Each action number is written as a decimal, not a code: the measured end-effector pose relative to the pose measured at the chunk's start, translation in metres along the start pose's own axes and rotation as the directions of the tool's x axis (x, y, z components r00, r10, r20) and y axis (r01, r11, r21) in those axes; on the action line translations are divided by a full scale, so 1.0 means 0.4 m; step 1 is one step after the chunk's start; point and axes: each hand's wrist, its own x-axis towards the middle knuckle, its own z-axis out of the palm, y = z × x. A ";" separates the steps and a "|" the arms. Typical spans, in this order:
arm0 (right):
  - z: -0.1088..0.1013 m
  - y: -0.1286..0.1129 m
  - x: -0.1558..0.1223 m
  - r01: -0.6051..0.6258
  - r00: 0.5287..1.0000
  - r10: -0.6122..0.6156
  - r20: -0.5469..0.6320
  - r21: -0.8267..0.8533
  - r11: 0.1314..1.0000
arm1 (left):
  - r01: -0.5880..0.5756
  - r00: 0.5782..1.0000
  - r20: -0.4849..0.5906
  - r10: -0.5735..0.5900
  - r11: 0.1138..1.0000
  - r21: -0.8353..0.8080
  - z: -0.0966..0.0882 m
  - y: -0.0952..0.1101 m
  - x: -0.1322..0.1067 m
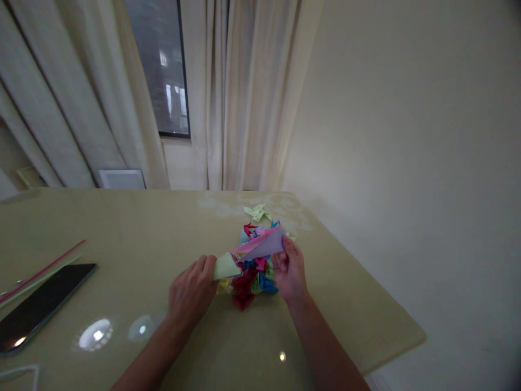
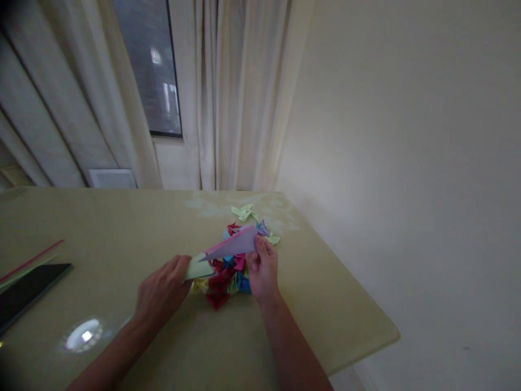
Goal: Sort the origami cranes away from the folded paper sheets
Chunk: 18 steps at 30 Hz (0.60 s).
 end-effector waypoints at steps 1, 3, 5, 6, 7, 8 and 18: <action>0.000 0.001 0.000 0.003 1.000 -0.003 -0.005 -0.010 1.000 | 0.009 1.000 0.023 -0.009 1.000 0.000 0.000 0.001 0.003; 0.001 0.006 -0.002 -0.018 1.000 0.018 0.000 -0.065 0.998 | 0.032 0.999 0.037 -0.031 0.999 -0.020 0.003 0.003 0.004; 0.002 0.017 -0.005 -0.054 0.998 0.058 0.019 -0.155 0.986 | 0.050 0.999 0.011 -0.049 0.997 -0.050 0.010 0.003 0.003; 0.003 0.023 -0.008 -0.061 0.997 0.068 0.025 -0.207 0.976 | 0.050 0.999 -0.013 -0.051 0.997 -0.065 0.014 0.002 0.001; 0.004 0.029 -0.010 -0.054 0.998 0.062 0.025 -0.257 0.965 | 0.042 0.998 -0.039 -0.045 0.996 -0.079 0.017 0.002 -0.001; 0.004 0.035 -0.013 -0.035 0.999 0.042 0.019 -0.301 0.953 | 0.028 0.997 -0.067 -0.034 0.995 -0.091 0.021 0.001 -0.002; 0.007 0.059 -0.048 0.211 0.977 -0.199 0.082 -0.541 0.814 | -0.038 0.993 -0.114 0.033 0.998 -0.047 0.020 0.002 -0.006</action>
